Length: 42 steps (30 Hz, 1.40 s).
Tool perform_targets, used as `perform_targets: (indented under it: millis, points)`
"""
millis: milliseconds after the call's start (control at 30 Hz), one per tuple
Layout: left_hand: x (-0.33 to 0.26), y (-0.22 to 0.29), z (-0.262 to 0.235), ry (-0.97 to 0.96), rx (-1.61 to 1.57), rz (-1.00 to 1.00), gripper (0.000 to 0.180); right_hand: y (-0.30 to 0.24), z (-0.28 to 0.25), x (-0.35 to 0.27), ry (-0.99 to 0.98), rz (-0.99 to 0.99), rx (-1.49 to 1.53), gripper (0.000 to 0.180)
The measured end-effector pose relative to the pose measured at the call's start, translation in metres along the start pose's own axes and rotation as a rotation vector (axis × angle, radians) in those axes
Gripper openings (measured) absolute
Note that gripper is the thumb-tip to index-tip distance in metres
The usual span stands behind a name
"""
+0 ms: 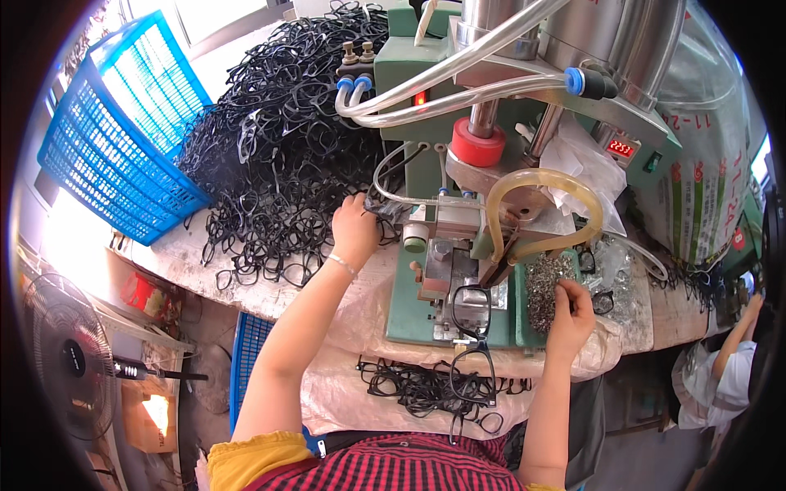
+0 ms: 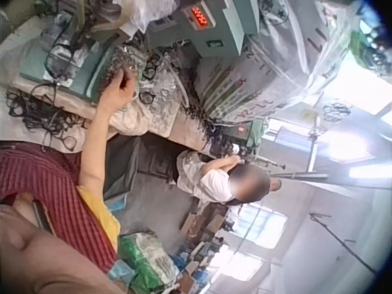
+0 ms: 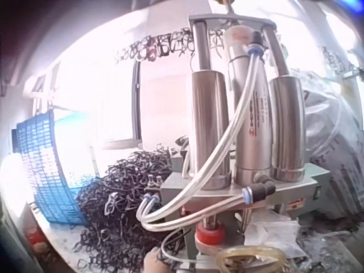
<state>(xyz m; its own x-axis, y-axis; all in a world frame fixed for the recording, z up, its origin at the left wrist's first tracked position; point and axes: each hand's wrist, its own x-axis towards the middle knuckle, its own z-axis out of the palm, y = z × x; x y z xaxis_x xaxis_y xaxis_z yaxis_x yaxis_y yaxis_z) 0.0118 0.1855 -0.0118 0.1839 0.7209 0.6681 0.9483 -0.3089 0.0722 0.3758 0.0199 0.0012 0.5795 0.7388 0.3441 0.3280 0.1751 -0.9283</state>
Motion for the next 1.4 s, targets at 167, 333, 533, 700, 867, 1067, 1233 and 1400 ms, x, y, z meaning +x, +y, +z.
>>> perform_targets:
  millis: [167, 333, 533, 700, 867, 1067, 1233, 1400]
  points:
    - [-0.022, -0.033, 0.031, 0.036, -0.372, -0.186, 0.015, 0.000, -0.041, -0.030, 0.072, 0.058, -0.027, 0.012]
    - [0.015, -0.013, -0.045, 0.095, -0.960, -0.597, 0.010, -0.032, -0.043, -0.040, -0.051, 0.056, 0.038, 0.012]
    - [-0.038, 0.000, -0.055, 0.257, -1.051, -0.635, 0.019, -0.089, 0.035, -0.008, -0.242, -0.463, -0.025, 0.011]
    - [-0.087, 0.036, -0.079, 0.194, -1.464, -0.949, 0.021, -0.082, 0.057, -0.031, -0.251, -0.176, 0.221, 0.031]
    - [-0.024, 0.104, -0.171, 0.274, -1.579, -0.418, 0.016, -0.098, 0.057, -0.027, -0.352, -0.123, 0.336, 0.042]
    - [0.013, 0.125, -0.190, 0.298, -1.452, -0.120, 0.017, -0.103, 0.068, -0.036, -0.364, -0.016, 0.556, 0.043]
    - [0.016, 0.122, -0.190, 0.258, -1.480, -0.172, 0.018, -0.102, 0.070, -0.036, -0.334, 0.024, 0.640, 0.045]
    - [0.017, 0.123, -0.191, 0.243, -1.450, -0.178, 0.018, -0.097, 0.073, -0.039, -0.301, 0.017, 0.650, 0.050]
